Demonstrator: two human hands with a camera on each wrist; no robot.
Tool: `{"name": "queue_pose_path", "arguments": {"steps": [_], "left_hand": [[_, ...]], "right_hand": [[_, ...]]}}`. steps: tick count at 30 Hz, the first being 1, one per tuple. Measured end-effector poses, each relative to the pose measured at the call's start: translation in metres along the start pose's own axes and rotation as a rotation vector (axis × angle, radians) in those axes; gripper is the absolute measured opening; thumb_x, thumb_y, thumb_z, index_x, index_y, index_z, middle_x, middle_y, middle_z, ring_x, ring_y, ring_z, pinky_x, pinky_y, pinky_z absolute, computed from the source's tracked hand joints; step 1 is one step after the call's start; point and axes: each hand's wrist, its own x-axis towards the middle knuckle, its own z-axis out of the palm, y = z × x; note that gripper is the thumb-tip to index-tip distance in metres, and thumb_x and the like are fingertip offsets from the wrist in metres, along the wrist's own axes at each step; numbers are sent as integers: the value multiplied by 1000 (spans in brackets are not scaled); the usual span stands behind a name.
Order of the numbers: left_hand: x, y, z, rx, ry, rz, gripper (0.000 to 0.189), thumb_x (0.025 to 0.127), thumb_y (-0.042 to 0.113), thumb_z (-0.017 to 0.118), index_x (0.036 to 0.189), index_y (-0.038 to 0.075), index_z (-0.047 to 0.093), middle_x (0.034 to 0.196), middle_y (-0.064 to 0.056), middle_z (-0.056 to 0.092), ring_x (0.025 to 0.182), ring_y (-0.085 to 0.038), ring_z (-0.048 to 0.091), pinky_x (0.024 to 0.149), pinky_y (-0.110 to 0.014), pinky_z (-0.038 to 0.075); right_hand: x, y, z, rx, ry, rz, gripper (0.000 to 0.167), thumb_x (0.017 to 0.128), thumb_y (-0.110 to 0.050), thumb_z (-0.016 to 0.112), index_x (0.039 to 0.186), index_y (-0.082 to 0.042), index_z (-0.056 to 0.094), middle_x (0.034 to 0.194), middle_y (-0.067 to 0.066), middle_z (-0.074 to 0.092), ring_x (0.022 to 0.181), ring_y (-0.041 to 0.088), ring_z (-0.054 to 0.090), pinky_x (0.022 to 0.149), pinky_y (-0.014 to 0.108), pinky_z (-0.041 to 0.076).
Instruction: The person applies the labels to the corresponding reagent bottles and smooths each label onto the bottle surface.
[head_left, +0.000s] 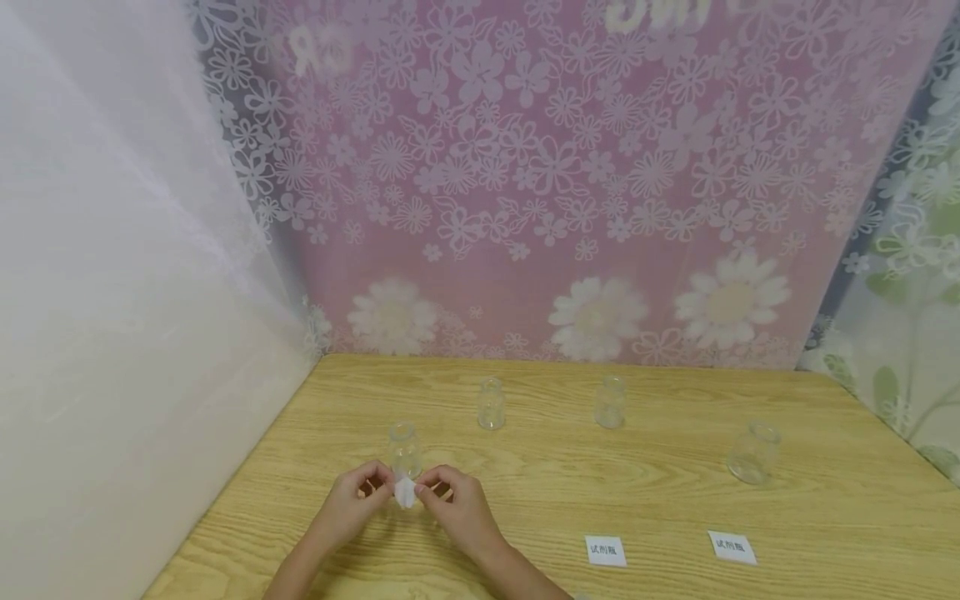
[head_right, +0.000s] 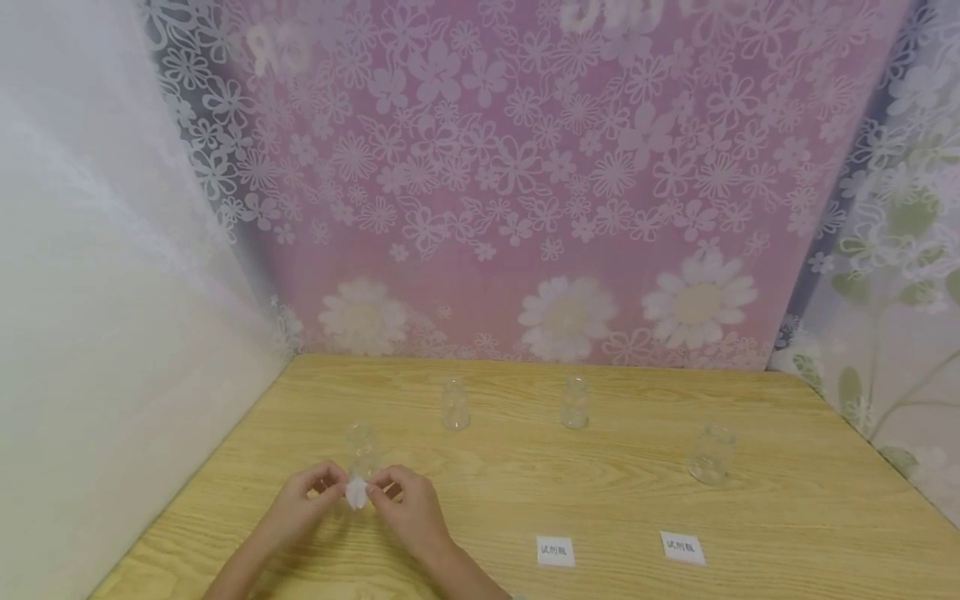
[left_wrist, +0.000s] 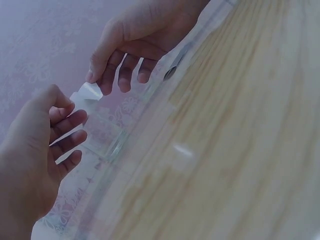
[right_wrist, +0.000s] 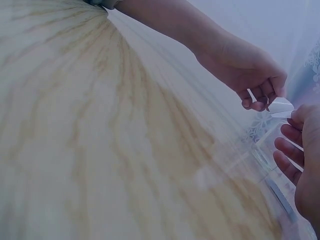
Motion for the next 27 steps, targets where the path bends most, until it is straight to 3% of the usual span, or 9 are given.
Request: {"name": "queue_pose_path", "arguments": {"steps": [7, 12, 15, 20, 27], "left_hand": [[0, -1, -1, -51, 30, -11, 6, 91, 6, 54, 85, 6, 57, 77, -2, 54, 73, -16, 50, 67, -27, 42], [1, -2, 0, -42, 51, -22, 6, 92, 9, 55, 88, 5, 55, 76, -1, 53, 70, -17, 51, 63, -25, 43], [1, -1, 0, -40, 76, -54, 6, 92, 10, 57, 88, 5, 56, 75, 0, 54, 69, -15, 51, 61, -24, 43], [2, 1, 1, -37, 105, -94, 6, 90, 9, 59, 88, 4, 56, 75, 2, 54, 70, -12, 50, 62, -24, 42], [4, 2, 0, 20, 155, -83, 6, 88, 3, 60, 86, 5, 55, 76, 1, 54, 72, -12, 50, 64, -24, 43]], "right_hand": [[-4, -30, -7, 22, -6, 7, 7, 87, -3, 61, 86, 3, 64, 82, 13, 63, 67, 24, 59, 54, 20, 47], [-4, -35, -8, 20, -2, 21, 7, 87, -3, 61, 86, 3, 64, 82, 13, 63, 67, 29, 59, 53, 19, 46], [-4, -31, -7, 29, -2, 20, 7, 88, -3, 60, 86, 3, 63, 82, 12, 63, 67, 30, 59, 52, 19, 46], [-1, -11, -3, 32, 2, 16, 6, 88, -6, 62, 85, 0, 64, 81, 7, 63, 65, 21, 58, 50, 20, 46], [1, 7, 0, 21, 16, 2, 10, 88, -16, 64, 85, -7, 66, 80, -2, 62, 62, 11, 57, 49, 22, 48]]}}
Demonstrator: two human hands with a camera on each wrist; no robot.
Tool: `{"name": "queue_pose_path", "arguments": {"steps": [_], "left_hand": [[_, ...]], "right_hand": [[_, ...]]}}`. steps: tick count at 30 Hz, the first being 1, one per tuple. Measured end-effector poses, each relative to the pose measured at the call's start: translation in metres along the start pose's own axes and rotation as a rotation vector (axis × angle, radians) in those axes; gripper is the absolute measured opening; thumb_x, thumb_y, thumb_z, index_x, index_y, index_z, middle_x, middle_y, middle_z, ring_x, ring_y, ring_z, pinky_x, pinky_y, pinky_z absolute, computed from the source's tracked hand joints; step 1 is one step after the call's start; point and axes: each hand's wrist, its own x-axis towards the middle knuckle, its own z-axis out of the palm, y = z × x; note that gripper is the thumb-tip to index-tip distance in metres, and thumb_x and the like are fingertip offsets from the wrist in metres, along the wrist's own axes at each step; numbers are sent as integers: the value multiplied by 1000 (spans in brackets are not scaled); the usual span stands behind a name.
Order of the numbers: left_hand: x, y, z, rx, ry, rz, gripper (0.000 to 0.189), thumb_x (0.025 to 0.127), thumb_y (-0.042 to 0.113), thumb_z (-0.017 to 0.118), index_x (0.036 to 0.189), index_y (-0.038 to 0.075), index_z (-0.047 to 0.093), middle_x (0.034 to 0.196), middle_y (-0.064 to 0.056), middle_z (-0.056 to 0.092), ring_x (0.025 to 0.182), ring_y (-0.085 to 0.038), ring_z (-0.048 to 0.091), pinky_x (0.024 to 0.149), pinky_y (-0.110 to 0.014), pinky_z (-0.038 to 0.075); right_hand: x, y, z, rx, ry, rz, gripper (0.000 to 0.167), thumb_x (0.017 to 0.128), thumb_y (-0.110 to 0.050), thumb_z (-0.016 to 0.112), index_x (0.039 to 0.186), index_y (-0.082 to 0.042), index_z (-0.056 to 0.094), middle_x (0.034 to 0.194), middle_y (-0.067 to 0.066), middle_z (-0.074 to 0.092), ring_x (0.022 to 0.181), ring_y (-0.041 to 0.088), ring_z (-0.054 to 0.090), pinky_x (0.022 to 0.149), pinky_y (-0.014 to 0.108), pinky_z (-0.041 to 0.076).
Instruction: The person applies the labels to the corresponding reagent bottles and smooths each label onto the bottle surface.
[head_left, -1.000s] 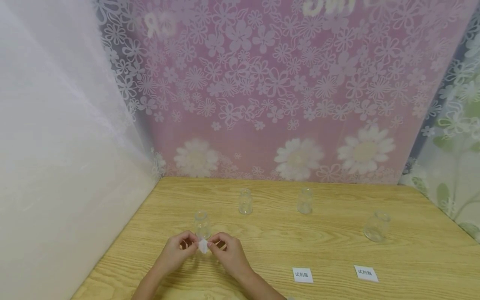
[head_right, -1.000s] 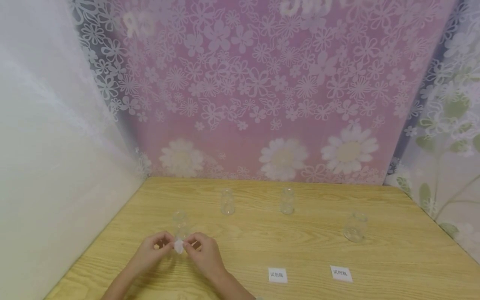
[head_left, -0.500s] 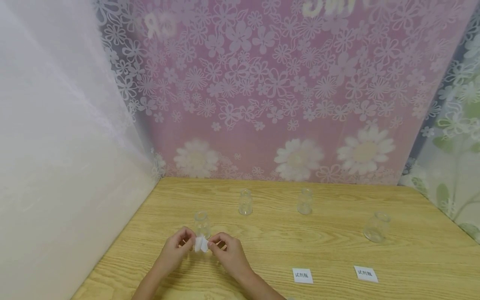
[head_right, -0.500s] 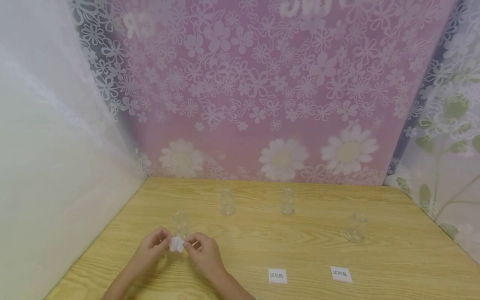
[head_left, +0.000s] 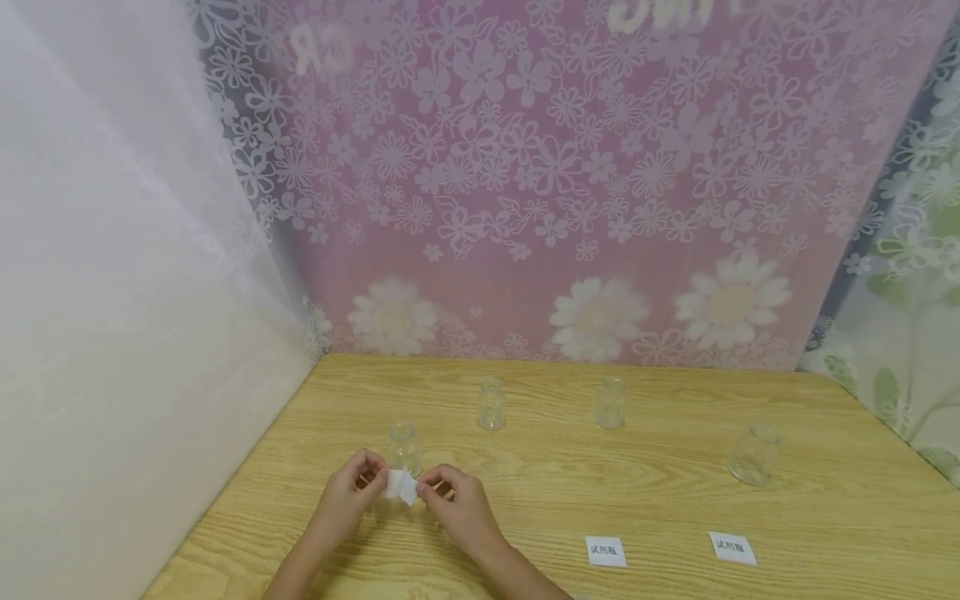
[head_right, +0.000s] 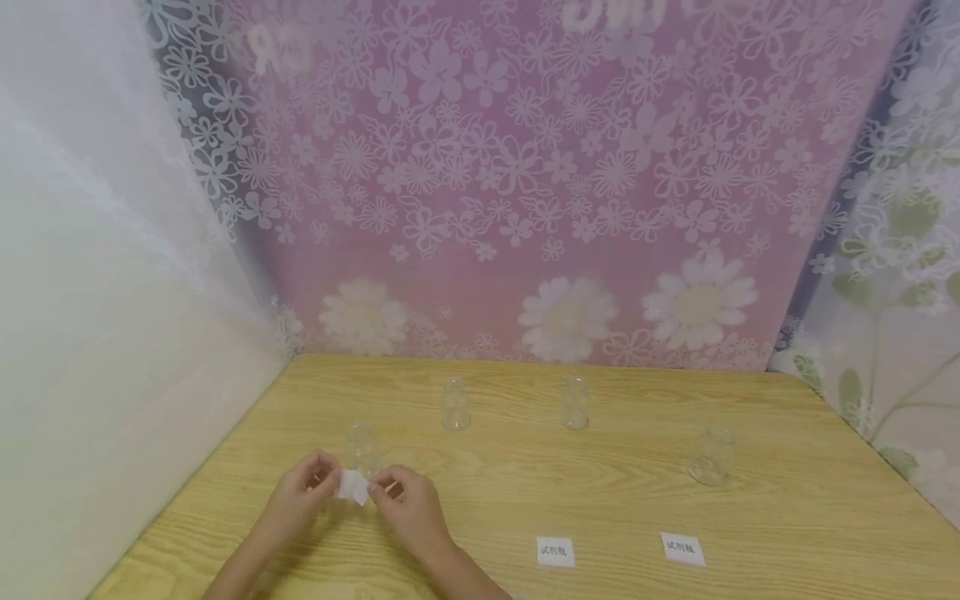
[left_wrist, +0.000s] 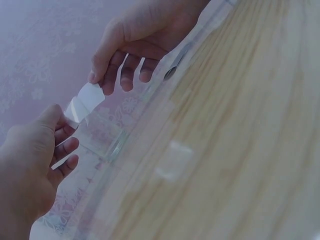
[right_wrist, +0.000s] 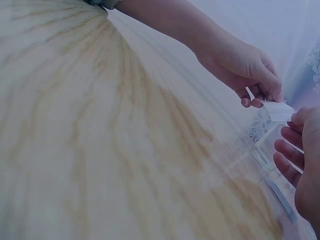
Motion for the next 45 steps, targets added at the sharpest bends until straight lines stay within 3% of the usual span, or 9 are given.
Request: {"name": "queue_pose_path", "arguments": {"steps": [5, 11, 15, 24, 34, 39, 45], "left_hand": [[1, -4, 0, 55, 40, 27, 6, 90, 1, 57, 89, 5, 53, 78, 1, 53, 73, -12, 51, 63, -24, 44], [1, -5, -2, 47, 39, 45, 5, 92, 4, 54, 95, 3, 50, 82, -1, 52, 73, -14, 50, 59, -22, 43], [1, -4, -2, 66, 44, 41, 5, 93, 3, 53, 95, 1, 49, 82, -2, 52, 74, -14, 49, 59, -23, 43], [4, -9, -6, 125, 123, 9, 4, 93, 3, 52, 95, 0, 49, 81, -4, 55, 73, -16, 51, 60, -23, 45], [7, -24, -16, 197, 101, -52, 7, 93, 4, 53, 96, -2, 52, 83, -5, 56, 77, -18, 53, 66, -26, 47], [8, -33, -19, 232, 87, -105, 6, 91, 4, 55, 94, -1, 54, 82, -4, 55, 74, -16, 50, 61, -23, 44], [7, -42, -19, 268, 71, -69, 4, 87, 1, 59, 86, 0, 56, 73, -1, 52, 65, -14, 46, 55, -22, 41]], "right_hand": [[0, 1, 0, -7, 8, -3, 10, 87, -16, 64, 84, -7, 66, 79, -2, 63, 61, 9, 57, 48, 21, 48], [1, 2, 0, -12, 12, 18, 9, 87, -16, 64, 84, -7, 66, 78, -3, 62, 60, 7, 56, 47, 21, 47], [1, 1, 1, -6, 19, 20, 10, 87, -15, 64, 84, -6, 66, 78, -1, 62, 60, 11, 57, 46, 20, 46], [2, -2, 0, -26, 64, 55, 8, 86, -13, 64, 83, -5, 66, 79, -2, 61, 59, 15, 58, 44, 18, 44], [3, -1, 0, -46, 80, 115, 9, 87, -13, 62, 83, -6, 65, 77, 1, 61, 58, 13, 57, 46, 17, 44], [2, -3, -1, -41, 80, 114, 9, 87, -12, 62, 84, -4, 65, 75, 4, 62, 57, 14, 57, 46, 17, 44], [1, -2, -2, -44, 73, 111, 9, 87, -11, 61, 84, -4, 65, 78, 1, 62, 59, 18, 59, 47, 19, 46]]}}
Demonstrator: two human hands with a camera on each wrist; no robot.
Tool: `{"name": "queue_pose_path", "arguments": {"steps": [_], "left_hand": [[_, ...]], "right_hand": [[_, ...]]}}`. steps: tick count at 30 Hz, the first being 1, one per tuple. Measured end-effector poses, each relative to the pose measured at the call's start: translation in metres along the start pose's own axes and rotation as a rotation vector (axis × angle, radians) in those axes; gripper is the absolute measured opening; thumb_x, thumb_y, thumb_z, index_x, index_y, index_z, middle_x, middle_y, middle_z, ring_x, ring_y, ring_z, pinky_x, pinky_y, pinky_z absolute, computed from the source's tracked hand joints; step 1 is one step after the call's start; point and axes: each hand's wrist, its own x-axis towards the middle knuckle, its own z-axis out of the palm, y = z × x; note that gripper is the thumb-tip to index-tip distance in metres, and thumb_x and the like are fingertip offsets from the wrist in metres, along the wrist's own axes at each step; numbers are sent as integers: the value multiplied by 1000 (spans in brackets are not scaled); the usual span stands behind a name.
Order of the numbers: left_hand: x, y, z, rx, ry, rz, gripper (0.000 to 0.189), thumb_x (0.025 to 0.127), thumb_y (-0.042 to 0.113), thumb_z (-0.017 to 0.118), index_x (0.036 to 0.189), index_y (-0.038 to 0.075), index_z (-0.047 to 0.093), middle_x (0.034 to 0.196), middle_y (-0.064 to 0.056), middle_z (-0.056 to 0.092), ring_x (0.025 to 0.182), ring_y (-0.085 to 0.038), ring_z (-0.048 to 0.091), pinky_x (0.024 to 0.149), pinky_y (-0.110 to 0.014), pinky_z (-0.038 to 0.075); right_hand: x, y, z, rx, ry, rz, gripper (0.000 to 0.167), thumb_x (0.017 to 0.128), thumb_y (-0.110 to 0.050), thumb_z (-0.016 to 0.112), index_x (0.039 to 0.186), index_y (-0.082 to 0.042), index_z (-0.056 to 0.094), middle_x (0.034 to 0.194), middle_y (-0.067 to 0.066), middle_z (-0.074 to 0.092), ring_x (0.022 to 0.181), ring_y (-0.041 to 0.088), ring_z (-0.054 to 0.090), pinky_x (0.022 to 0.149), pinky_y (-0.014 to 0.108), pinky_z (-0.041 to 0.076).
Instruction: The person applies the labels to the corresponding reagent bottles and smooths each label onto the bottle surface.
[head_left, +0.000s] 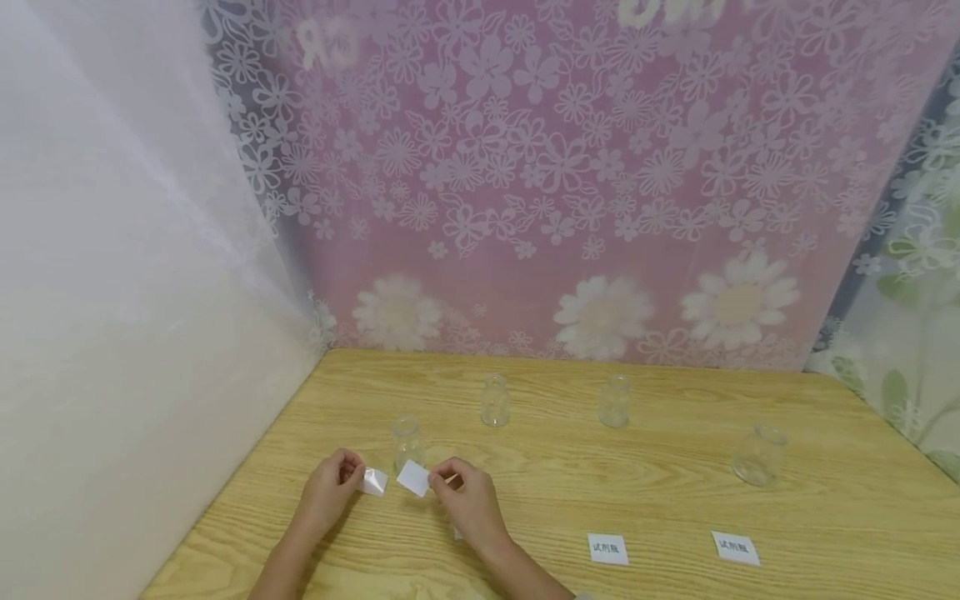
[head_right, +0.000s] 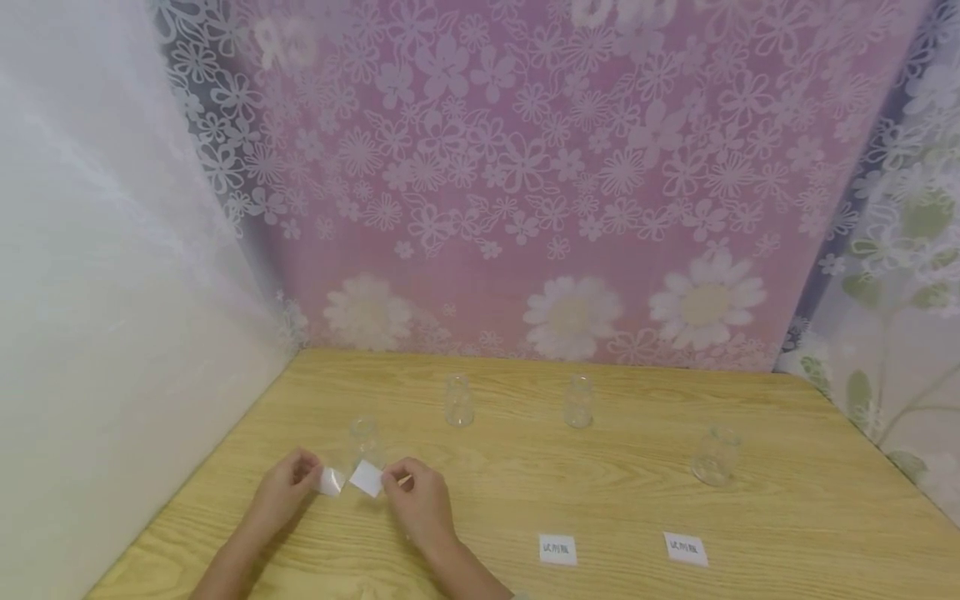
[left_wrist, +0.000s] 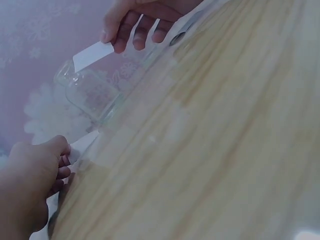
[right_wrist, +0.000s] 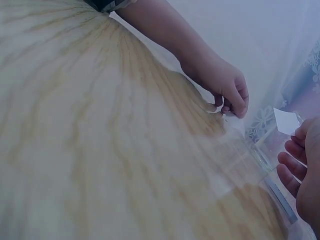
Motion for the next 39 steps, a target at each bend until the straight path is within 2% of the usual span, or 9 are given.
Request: {"name": "queue_pose_path", "arguments": {"steps": [3, 8, 14, 25, 39], "left_hand": [[-1, -3, 2, 48, 9, 46, 5, 86, 1, 61, 84, 1, 57, 71, 0, 51, 65, -13, 45, 56, -23, 40], [-4, -8, 4, 159, 70, 128, 7, 83, 1, 64, 82, 5, 58, 71, 3, 51, 69, -14, 44, 57, -25, 41], [-8, -9, 6, 271, 119, 203, 11, 77, 4, 71, 78, 8, 61, 77, 2, 54, 75, -17, 46, 65, -34, 41], [-13, -8, 5, 290, 125, 160, 9, 78, 5, 70, 80, 5, 61, 76, 1, 54, 73, -18, 44, 63, -32, 39], [-17, -6, 4, 243, 124, 90, 8, 79, 5, 69, 80, 5, 61, 75, 2, 52, 74, -18, 43, 64, -32, 39]], "right_hand": [[-1, 1, -1, -2, -1, 0, 9, 87, -12, 61, 84, -4, 65, 79, 0, 61, 59, 17, 59, 47, 19, 46], [-3, 1, -1, -2, -10, -7, 9, 87, -11, 61, 84, -3, 65, 80, 1, 61, 60, 17, 59, 47, 18, 46], [-5, 1, -2, 2, -14, -7, 10, 87, -11, 61, 84, -2, 64, 81, 1, 61, 60, 17, 59, 47, 18, 46], [-7, 1, -3, -5, -12, 0, 9, 86, -12, 62, 84, -4, 65, 80, -1, 61, 59, 15, 58, 47, 18, 45], [-11, 0, -4, -9, -12, 0, 7, 86, -12, 63, 82, -6, 65, 80, -2, 61, 58, 12, 57, 45, 17, 43]]}}
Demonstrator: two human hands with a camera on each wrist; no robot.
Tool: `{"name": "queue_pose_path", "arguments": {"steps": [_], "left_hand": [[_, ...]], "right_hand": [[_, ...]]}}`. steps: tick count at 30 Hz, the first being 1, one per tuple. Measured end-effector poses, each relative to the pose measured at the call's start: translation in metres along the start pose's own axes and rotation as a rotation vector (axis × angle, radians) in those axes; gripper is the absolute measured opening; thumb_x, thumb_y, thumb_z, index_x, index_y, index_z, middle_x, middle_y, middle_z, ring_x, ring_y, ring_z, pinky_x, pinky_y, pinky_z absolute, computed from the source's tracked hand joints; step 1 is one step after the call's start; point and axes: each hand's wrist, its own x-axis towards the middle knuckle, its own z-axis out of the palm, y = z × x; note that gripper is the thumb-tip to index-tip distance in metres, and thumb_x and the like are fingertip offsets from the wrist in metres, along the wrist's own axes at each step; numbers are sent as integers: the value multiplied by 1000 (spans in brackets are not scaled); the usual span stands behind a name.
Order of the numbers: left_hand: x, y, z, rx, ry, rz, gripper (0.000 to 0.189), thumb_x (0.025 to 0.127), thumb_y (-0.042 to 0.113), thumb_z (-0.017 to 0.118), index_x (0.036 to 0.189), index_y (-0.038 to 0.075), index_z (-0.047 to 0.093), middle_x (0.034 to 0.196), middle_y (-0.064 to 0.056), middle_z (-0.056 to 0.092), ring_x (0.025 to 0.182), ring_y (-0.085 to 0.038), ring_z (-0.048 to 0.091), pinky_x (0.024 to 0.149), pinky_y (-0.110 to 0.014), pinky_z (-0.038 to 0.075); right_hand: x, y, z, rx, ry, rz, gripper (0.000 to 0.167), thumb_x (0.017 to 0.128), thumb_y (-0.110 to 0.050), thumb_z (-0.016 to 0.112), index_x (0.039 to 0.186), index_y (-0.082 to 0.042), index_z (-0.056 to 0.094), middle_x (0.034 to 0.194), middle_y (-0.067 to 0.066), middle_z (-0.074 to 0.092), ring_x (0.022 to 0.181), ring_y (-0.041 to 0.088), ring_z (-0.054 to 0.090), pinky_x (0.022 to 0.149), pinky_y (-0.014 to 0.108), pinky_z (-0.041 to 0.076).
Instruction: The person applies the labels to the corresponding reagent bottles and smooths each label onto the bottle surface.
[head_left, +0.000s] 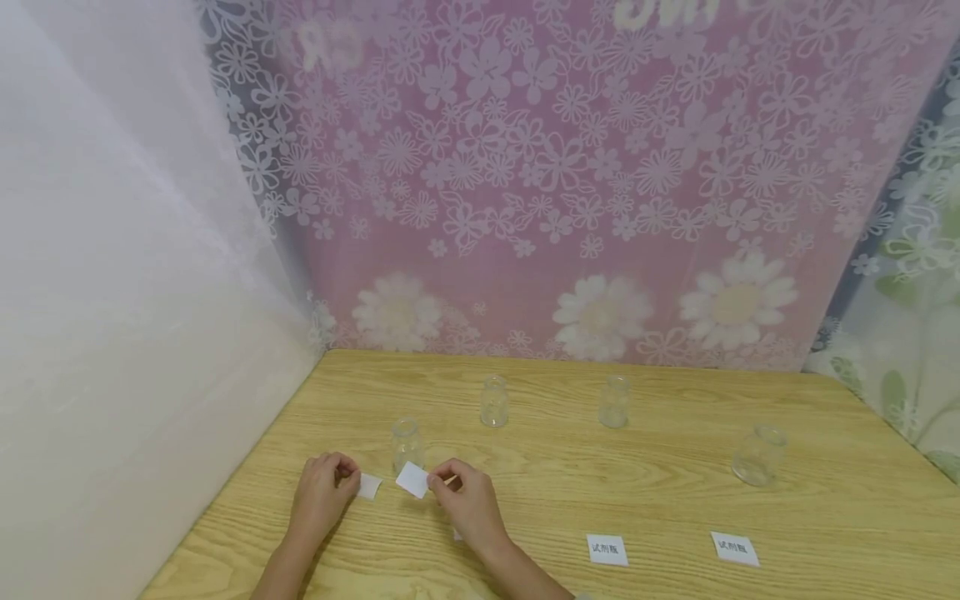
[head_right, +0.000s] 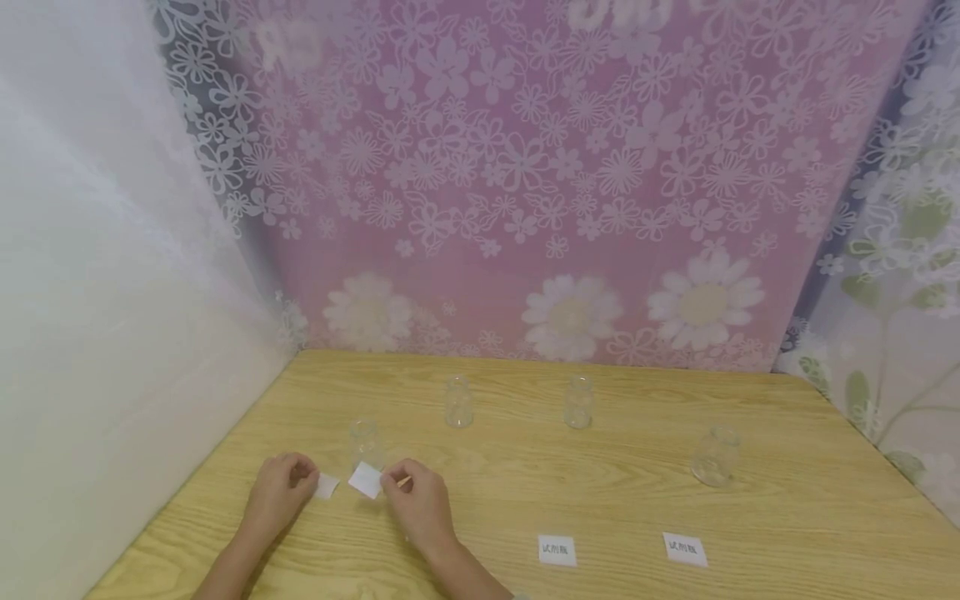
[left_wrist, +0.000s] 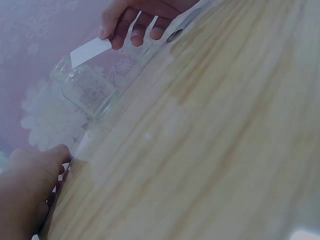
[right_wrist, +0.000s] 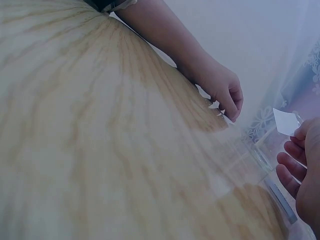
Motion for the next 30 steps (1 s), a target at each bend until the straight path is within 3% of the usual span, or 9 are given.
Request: {"name": "queue_pose_path", "arguments": {"steps": [11, 17, 19, 24, 26, 30], "left_hand": [[1, -1, -2, -49, 3, -42, 5, 82, 5, 67, 81, 5, 62, 77, 1, 52, 75, -18, 45, 61, -29, 41], [-1, 9, -6, -105, 70, -22, 5, 83, 4, 67, 83, 5, 61, 80, 0, 54, 76, -17, 47, 60, -26, 41], [-4, 15, -6, -133, 126, 36, 9, 80, 2, 69, 82, 6, 62, 79, 2, 54, 75, -15, 47, 60, -25, 41], [-12, 37, -5, -263, 258, 355, 25, 68, -9, 75, 81, 8, 61, 80, 4, 57, 72, -12, 47, 59, -24, 42], [-15, 47, -4, -305, 256, 476, 29, 64, -11, 75, 82, 8, 63, 82, 3, 59, 74, -12, 49, 63, -22, 43], [-20, 61, 1, -301, 220, 590, 32, 60, -9, 78, 85, 8, 67, 87, 3, 62, 81, -13, 50, 76, -15, 43]], "right_hand": [[1, 0, 1, 4, 7, 6, 8, 85, -13, 64, 81, -7, 65, 79, -3, 61, 57, 8, 55, 44, 17, 42], [0, -1, 1, 9, 7, 8, 7, 85, -13, 65, 81, -7, 65, 78, -3, 60, 56, 7, 54, 44, 17, 42], [-2, -1, 1, 10, 4, 9, 7, 85, -13, 64, 81, -7, 65, 78, -3, 60, 56, 7, 54, 45, 17, 43], [-5, 0, 0, 8, -6, 20, 8, 86, -13, 64, 82, -7, 65, 78, -3, 60, 56, 7, 54, 44, 17, 42], [-6, 1, -1, -1, -9, 19, 8, 86, -14, 63, 83, -6, 65, 78, -3, 60, 55, 7, 54, 44, 16, 42], [-7, 1, -4, -20, -13, -1, 9, 87, -13, 63, 84, -6, 65, 79, -2, 60, 55, 6, 53, 44, 16, 42]]}}
